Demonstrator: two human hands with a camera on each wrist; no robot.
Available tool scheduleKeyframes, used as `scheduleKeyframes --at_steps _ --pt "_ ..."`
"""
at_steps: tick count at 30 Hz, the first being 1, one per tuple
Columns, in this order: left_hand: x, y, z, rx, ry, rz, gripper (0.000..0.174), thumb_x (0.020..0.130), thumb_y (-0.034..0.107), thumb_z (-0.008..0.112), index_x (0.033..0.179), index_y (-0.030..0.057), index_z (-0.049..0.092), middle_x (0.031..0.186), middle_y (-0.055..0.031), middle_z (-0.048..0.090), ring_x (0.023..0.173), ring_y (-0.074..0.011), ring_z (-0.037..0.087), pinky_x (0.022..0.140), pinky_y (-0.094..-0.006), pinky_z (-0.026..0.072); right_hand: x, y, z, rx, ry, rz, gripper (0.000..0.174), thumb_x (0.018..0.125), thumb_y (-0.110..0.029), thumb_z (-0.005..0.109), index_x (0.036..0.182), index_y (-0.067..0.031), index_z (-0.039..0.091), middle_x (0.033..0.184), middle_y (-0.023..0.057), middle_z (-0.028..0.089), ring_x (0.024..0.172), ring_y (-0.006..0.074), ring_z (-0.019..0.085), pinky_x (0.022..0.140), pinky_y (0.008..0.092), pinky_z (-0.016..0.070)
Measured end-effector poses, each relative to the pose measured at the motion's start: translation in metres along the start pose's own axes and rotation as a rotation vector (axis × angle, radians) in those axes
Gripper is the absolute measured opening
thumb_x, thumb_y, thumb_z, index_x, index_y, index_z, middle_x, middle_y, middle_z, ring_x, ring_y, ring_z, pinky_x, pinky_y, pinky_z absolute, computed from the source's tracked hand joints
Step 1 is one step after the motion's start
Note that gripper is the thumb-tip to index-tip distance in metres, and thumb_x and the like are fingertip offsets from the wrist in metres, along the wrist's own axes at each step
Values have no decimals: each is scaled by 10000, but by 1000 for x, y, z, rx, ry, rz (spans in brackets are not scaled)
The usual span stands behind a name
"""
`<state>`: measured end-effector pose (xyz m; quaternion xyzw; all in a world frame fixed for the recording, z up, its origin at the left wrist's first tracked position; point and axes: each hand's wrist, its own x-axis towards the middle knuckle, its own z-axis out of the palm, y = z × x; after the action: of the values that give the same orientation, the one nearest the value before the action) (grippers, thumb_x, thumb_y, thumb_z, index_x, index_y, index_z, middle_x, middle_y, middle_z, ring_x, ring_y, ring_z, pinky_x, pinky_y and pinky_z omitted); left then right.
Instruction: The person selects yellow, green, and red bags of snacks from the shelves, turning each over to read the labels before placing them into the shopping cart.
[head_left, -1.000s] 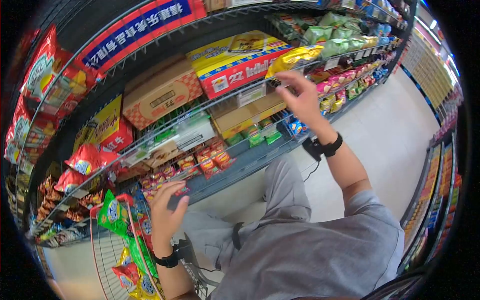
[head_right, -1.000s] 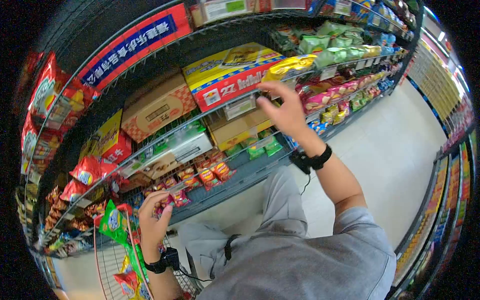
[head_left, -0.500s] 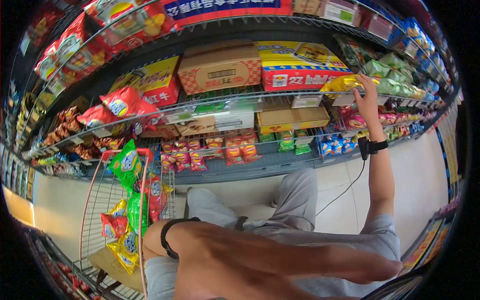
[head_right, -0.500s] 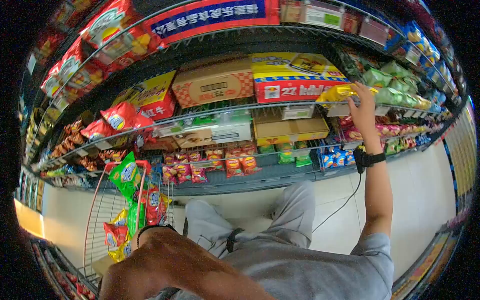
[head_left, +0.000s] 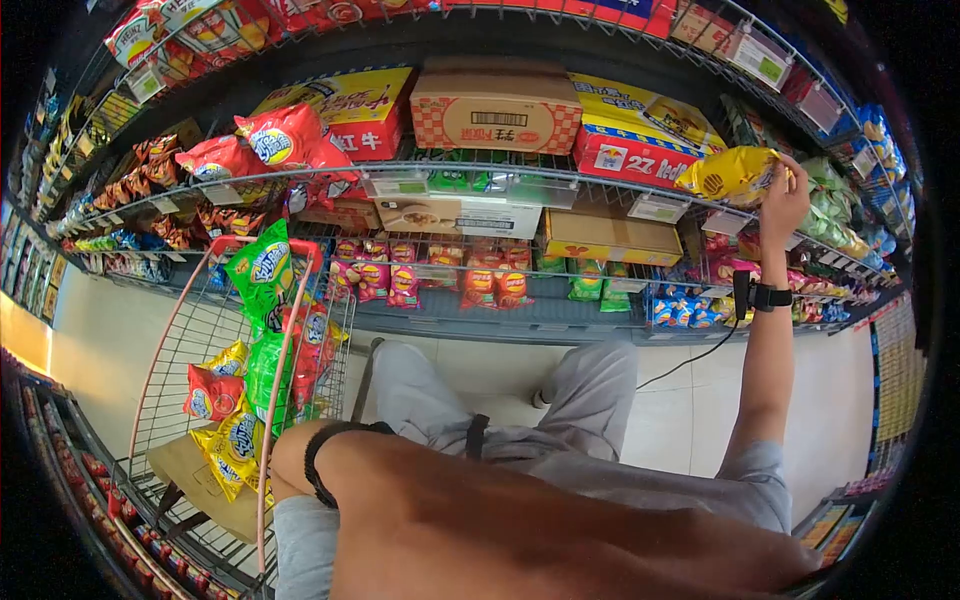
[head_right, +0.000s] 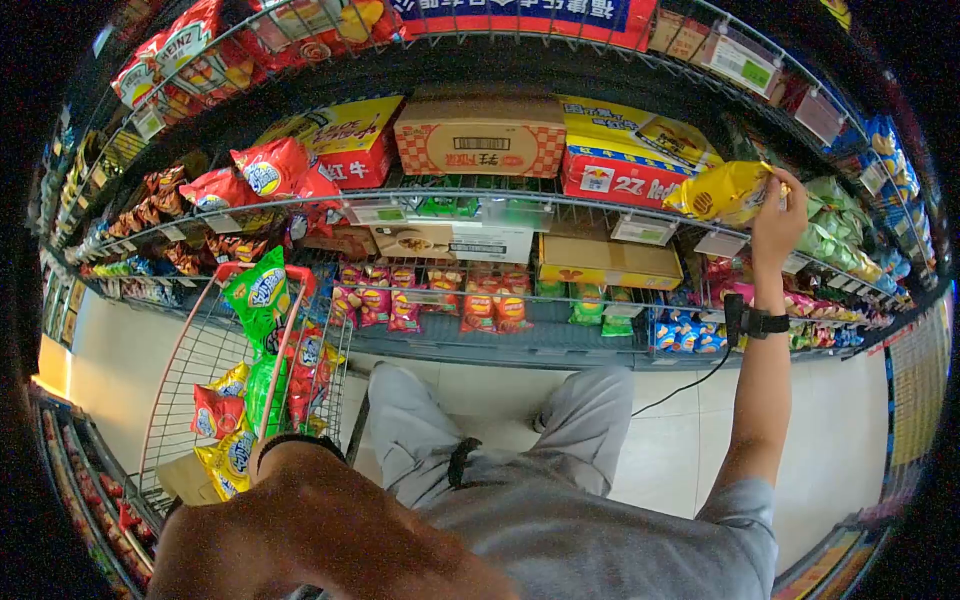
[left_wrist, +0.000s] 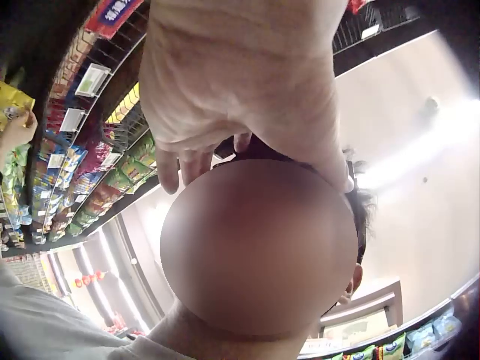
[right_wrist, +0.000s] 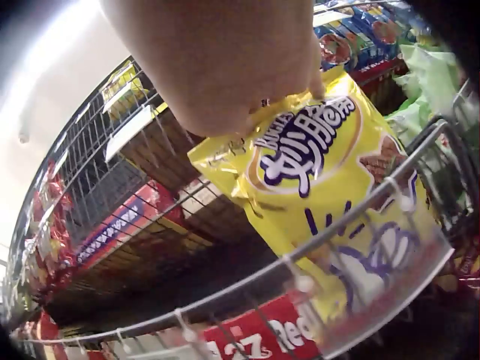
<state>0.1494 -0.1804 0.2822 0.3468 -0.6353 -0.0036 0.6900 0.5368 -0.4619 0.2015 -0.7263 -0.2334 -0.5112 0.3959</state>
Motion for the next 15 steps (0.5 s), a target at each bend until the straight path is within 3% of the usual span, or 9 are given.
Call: scheduleKeyframes --at_steps 2,6,9,11,14,15 --pt "-4 7 -3 65 -6 -24 897 766 455 736 1426 1 333 1426 -235 361 1311 -356 399 1070 -470 345 -1 -26 6 173 54 -10 146 957 -86 575 1049 7 638 1043 102 672 967 182 633 882 301 483" --pt "-15 22 -12 315 -3 -120 908 761 442 741 1433 0 321 1438 -224 352 1325 -345 384 1076 -462 340 -4 -82 17 414 187 -95 137 958 -15 539 1071 42 592 1110 140 651 1035 210 623 938 329 490" --pt "-29 28 -21 653 54 -254 916 757 433 745 1438 -1 312 1446 -215 346 1335 -337 372 1080 -456 335 -14 -138 16 464 136 -107 133 928 54 535 1050 36 585 1109 153 645 1082 247 602 992 381 459" --pt "-46 24 -30 928 147 -387 922 754 427 747 1442 -1 306 1452 -209 341 1342 -332 365 1083 -452 333 -32 -168 23 569 66 -129 120 902 66 559 1005 16 590 1063 148 658 1089 288 595 1028 441 423" --pt "-85 -4 -41 1221 492 -644 937 704 359 811 1436 11 341 1473 -195 338 1349 -344 361 1088 -415 325 -61 -208 25 498 -117 -421 105 885 48 587 971 -11 592 1022 135 670 1076 312 597 1044 507 387" --pt "-96 -13 -42 1282 594 -651 942 705 353 807 1435 3 325 1455 -205 348 1343 -348 364 1089 -404 324 -70 -223 25 477 -170 -448 126 863 52 600 954 -35 600 997 122 677 1067 329 596 1058 550 353"
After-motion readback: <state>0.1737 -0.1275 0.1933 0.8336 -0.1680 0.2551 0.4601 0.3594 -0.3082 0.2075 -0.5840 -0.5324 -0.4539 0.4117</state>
